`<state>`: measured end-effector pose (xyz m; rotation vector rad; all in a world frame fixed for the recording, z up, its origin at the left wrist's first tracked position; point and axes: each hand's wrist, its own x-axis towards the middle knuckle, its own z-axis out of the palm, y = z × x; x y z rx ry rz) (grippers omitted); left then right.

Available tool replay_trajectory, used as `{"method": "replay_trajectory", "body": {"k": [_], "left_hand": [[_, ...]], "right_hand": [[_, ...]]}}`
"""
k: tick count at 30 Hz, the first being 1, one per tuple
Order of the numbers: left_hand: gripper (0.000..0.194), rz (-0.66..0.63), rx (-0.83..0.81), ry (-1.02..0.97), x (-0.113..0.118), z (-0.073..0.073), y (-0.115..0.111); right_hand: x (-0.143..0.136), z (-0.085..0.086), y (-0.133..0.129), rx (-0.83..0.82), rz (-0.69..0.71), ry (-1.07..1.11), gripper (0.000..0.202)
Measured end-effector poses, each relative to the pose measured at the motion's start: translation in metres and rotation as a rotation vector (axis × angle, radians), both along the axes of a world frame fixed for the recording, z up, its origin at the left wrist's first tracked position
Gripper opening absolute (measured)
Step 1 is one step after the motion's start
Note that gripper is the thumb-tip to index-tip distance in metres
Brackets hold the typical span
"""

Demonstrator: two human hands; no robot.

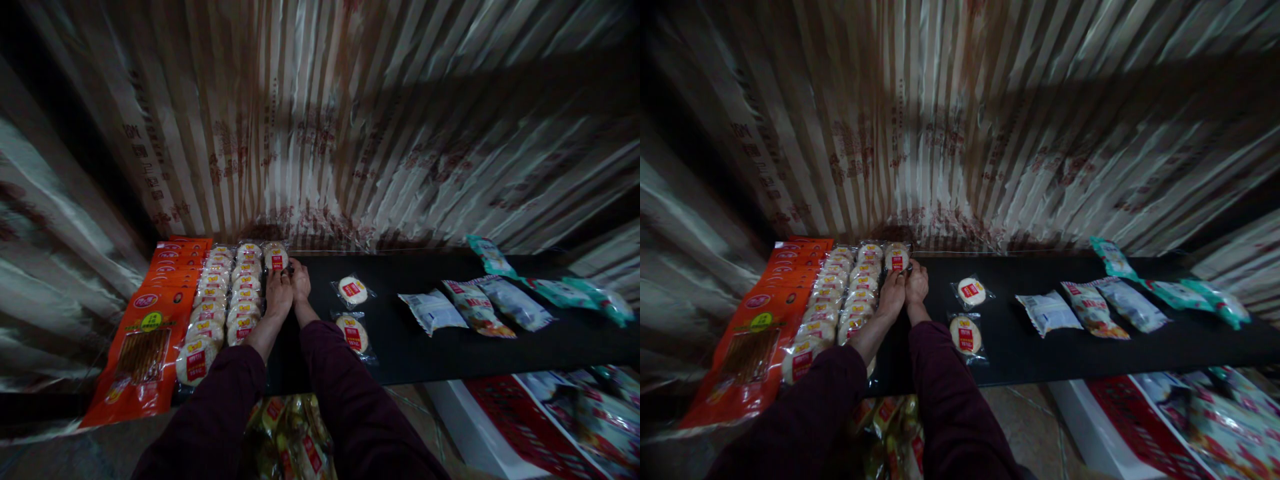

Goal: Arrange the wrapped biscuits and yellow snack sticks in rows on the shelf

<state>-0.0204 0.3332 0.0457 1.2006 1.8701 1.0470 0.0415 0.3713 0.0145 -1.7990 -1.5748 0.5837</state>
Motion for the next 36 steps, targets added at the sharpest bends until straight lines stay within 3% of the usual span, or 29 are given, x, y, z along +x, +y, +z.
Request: {"method": "replay_trajectory", "body": {"k": [6, 15, 23, 30, 36], "left_hand": [[0.037, 0.020, 0.055, -0.005, -0.001, -0.004, 0.001], [0.040, -0.003, -0.018, -0.021, -0.003, 0.004, 0.000], [0.037, 0.009, 0.017, -0.023, 0.000, 0.001, -0.003], [0.035, -0.027, 0.033, -0.006, 0.008, 0.001, -0.018], [0.036, -0.066, -0.022, -0.033, 0.013, 0.008, -0.043]], "right_hand": [[-0.001, -0.002, 0.000, 0.021, 0.040, -0.021, 0.037], [0.000, -0.002, 0.000, -0.027, 0.088, -0.022, 0.041], [0.002, -0.018, 0.000, 0.128, 0.062, 0.003, 0.049], [0.009, -0.019, -0.007, 0.135, 0.083, 0.037, 0.047], [0.017, -0.013, -0.033, 0.086, 0.098, 0.064, 0.038]]}}
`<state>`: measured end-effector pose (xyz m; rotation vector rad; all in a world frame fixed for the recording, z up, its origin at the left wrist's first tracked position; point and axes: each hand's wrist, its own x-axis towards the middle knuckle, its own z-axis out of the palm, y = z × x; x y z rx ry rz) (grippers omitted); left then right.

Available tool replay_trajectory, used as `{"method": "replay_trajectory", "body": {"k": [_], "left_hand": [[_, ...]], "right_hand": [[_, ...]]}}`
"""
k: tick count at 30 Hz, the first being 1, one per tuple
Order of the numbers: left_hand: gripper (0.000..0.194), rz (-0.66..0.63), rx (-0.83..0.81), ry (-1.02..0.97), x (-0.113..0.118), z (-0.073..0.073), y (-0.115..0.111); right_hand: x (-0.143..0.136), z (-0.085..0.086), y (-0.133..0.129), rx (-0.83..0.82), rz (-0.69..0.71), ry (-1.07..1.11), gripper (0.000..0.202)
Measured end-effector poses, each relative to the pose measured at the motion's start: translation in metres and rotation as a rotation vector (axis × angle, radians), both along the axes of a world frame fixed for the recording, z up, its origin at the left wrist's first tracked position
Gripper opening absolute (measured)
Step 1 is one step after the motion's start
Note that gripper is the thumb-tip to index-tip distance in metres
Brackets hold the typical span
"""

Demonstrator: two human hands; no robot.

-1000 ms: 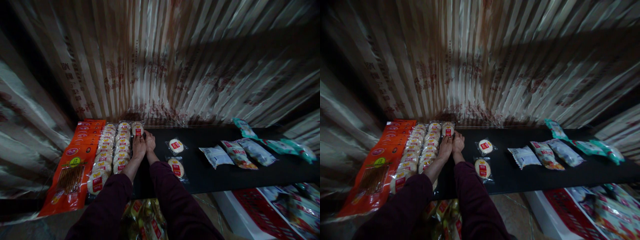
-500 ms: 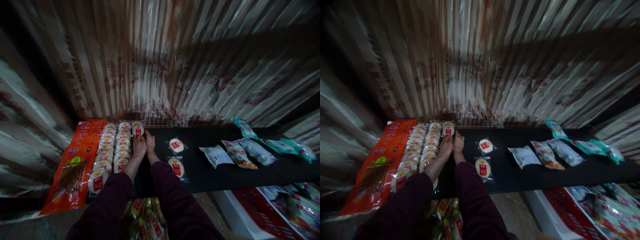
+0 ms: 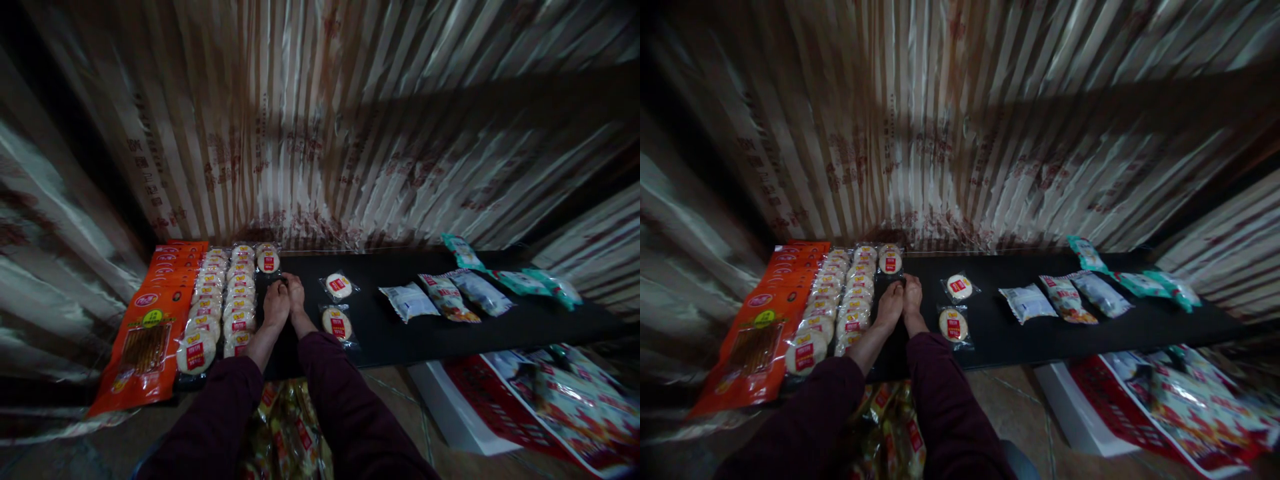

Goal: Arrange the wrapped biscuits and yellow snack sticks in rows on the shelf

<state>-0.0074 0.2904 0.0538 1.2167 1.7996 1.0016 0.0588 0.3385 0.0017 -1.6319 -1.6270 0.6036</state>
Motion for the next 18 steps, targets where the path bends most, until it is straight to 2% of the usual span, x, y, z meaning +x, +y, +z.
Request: {"method": "replay_trajectory", "body": {"k": [6, 11, 14, 18], "left_hand": [[0.038, -0.005, -0.037, 0.047, 0.010, 0.005, -0.034], [0.040, 0.027, -0.018, 0.066, 0.022, 0.002, -0.069], [0.043, 0.038, 0.013, 0.086, 0.029, -0.005, -0.095], [0.046, 0.000, 0.118, 0.124, 0.031, -0.023, -0.133]], "right_hand": [[0.006, 0.006, -0.038, -0.046, 0.071, 0.046, 0.029], [0.015, 0.010, -0.073, -0.041, 0.079, 0.082, 0.028], [0.022, 0.011, -0.097, -0.035, 0.087, 0.086, 0.027], [0.027, 0.010, -0.140, -0.018, 0.085, 0.162, 0.027]]}}
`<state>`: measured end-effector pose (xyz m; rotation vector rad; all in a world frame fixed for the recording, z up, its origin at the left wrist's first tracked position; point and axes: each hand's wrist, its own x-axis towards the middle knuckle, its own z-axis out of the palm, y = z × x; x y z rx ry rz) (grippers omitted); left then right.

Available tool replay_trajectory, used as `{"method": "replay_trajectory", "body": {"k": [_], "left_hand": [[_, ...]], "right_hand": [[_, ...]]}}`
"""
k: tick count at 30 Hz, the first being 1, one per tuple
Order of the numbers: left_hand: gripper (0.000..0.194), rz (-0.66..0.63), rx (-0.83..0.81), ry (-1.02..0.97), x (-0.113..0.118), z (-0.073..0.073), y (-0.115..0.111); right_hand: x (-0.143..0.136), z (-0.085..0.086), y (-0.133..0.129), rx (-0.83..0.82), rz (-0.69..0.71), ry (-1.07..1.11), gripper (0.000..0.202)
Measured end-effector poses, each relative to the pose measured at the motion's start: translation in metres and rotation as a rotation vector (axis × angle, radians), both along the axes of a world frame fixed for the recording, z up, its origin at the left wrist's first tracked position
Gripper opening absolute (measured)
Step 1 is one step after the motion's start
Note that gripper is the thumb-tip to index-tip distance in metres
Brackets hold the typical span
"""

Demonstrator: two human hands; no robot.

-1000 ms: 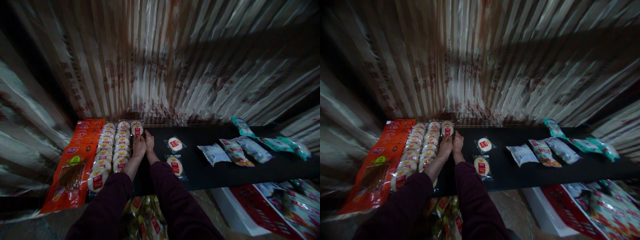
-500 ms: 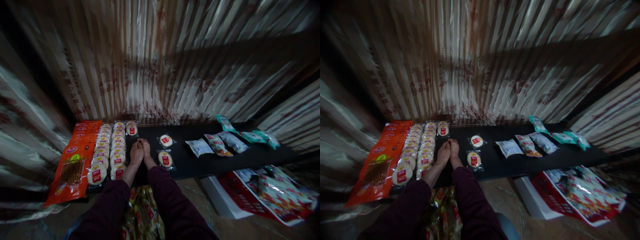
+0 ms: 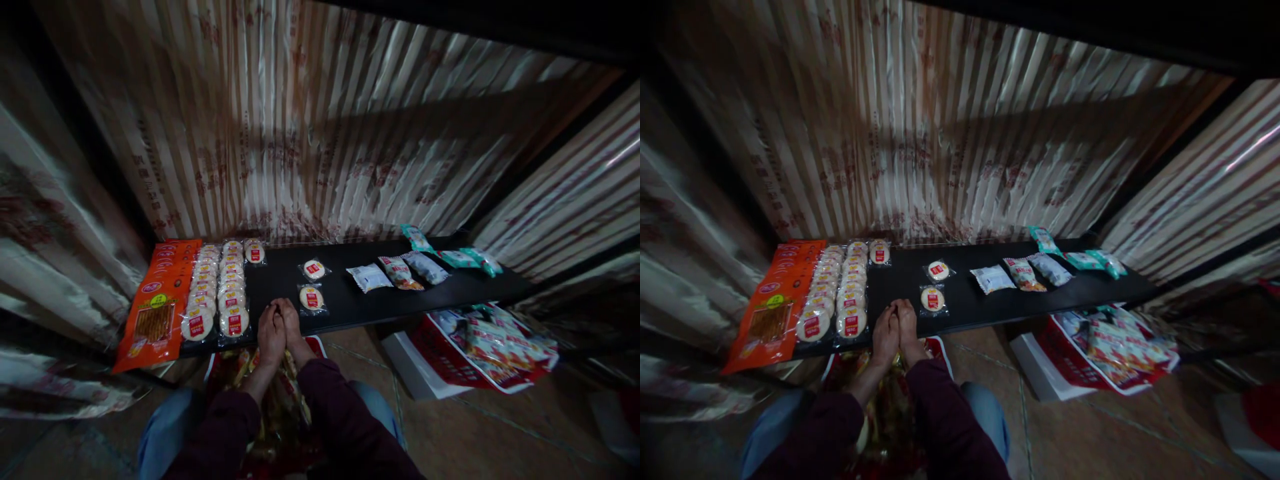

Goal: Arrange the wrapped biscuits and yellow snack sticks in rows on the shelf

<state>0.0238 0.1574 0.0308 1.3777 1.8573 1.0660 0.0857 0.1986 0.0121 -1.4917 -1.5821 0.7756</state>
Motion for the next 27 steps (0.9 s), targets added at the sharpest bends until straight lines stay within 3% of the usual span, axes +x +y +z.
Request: {"method": "replay_trajectory", "body": {"k": [3, 7, 10, 15, 19, 22, 27], "left_hand": [[0.048, -0.130, 0.079, 0.078, -0.007, -0.013, -0.032], [0.050, -0.354, 0.128, 0.221, -0.023, -0.025, -0.078], [0.049, -0.361, 0.079, 0.367, -0.034, -0.038, -0.110], [0.053, -0.362, -0.087, 0.539, -0.052, -0.091, -0.154], [0.058, -0.398, -0.087, 0.570, -0.062, -0.126, -0.164], [0.057, -0.418, -0.084, 0.558, -0.065, -0.128, -0.164], [0.055, -0.422, -0.039, 0.546, -0.068, -0.116, -0.169]], "right_hand": [[0.002, -0.005, -0.041, 0.025, -0.027, 0.073, 0.032], [0.011, -0.021, -0.099, 0.093, 0.006, -0.096, 0.044], [0.020, -0.043, -0.134, 0.069, -0.039, -0.254, 0.050], [0.024, -0.084, -0.166, -0.038, -0.025, -0.416, 0.042], [0.023, -0.091, -0.170, -0.075, 0.004, -0.460, 0.038], [0.024, -0.086, -0.173, -0.040, 0.114, -0.428, 0.039], [0.022, -0.089, -0.186, 0.019, 0.218, -0.377, 0.048]]}}
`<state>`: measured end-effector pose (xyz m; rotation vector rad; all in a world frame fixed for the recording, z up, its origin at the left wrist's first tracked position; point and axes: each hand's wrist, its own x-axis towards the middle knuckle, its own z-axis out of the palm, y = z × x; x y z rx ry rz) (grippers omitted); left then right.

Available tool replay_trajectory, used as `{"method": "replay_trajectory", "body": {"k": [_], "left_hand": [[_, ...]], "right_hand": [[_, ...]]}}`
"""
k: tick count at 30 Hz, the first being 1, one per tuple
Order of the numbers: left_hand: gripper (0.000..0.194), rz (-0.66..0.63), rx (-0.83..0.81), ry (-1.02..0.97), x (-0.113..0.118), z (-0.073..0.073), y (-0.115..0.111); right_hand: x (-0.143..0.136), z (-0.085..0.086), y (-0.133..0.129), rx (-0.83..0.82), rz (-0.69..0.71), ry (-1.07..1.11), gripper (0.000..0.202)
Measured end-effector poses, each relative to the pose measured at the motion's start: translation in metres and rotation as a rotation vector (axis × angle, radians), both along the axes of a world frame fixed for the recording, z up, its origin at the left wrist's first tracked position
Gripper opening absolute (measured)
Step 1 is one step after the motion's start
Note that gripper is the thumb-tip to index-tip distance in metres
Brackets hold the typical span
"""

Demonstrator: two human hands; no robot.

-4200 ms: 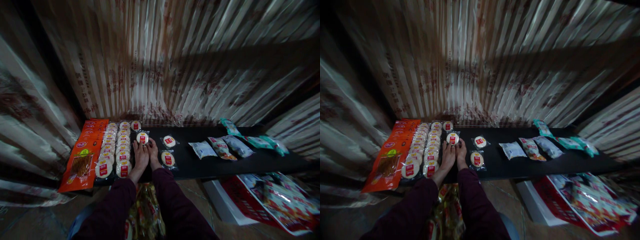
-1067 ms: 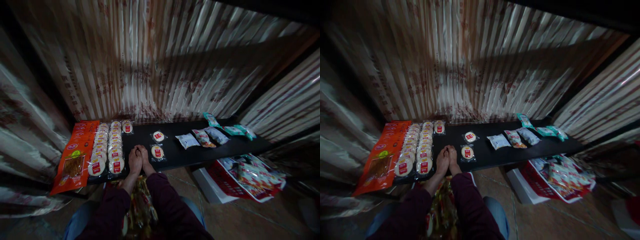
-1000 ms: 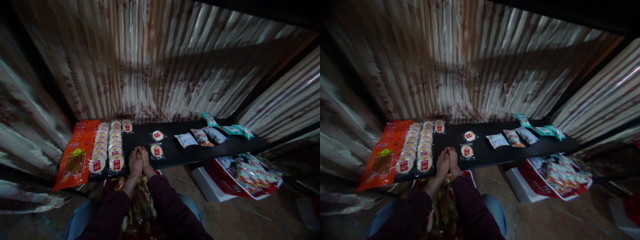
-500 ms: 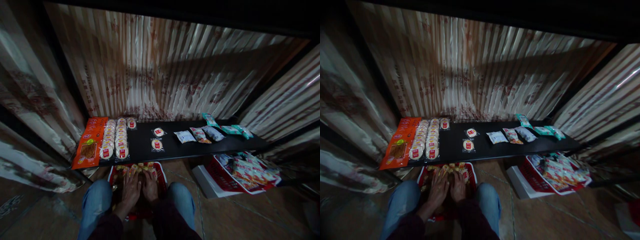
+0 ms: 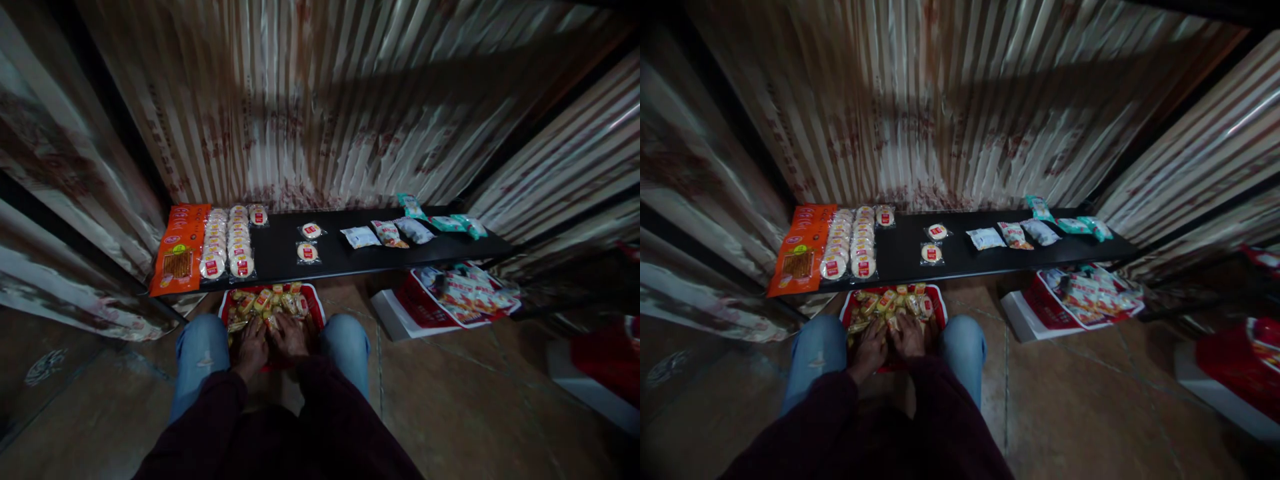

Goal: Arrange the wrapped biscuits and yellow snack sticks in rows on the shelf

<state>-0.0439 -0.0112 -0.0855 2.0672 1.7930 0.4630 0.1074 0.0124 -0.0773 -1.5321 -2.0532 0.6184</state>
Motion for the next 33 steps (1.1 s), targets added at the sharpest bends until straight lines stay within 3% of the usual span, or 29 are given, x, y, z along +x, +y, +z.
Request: {"method": "replay_trajectory", "body": {"k": [9, 13, 21, 29, 33], "left_hand": [[0.035, 0.085, 0.141, -0.067, -0.004, 0.003, -0.001], [0.030, 0.083, 0.189, -0.140, -0.005, 0.002, -0.007], [0.046, 0.050, 0.241, -0.243, -0.002, 0.004, -0.015], [0.020, 0.200, 0.232, -0.370, -0.008, -0.008, -0.003], [0.014, 0.253, 0.185, -0.424, -0.009, -0.012, 0.002]], "right_hand": [[-0.012, -0.017, -0.018, 0.107, -0.086, 0.095, 0.051], [-0.012, -0.021, -0.016, 0.108, -0.121, 0.155, 0.040], [-0.009, -0.025, -0.012, -0.047, 0.004, 0.278, 0.048], [-0.010, -0.020, -0.012, 0.022, 0.090, 0.232, 0.042], [-0.011, -0.020, -0.012, -0.007, 0.060, 0.244, 0.043]]}}
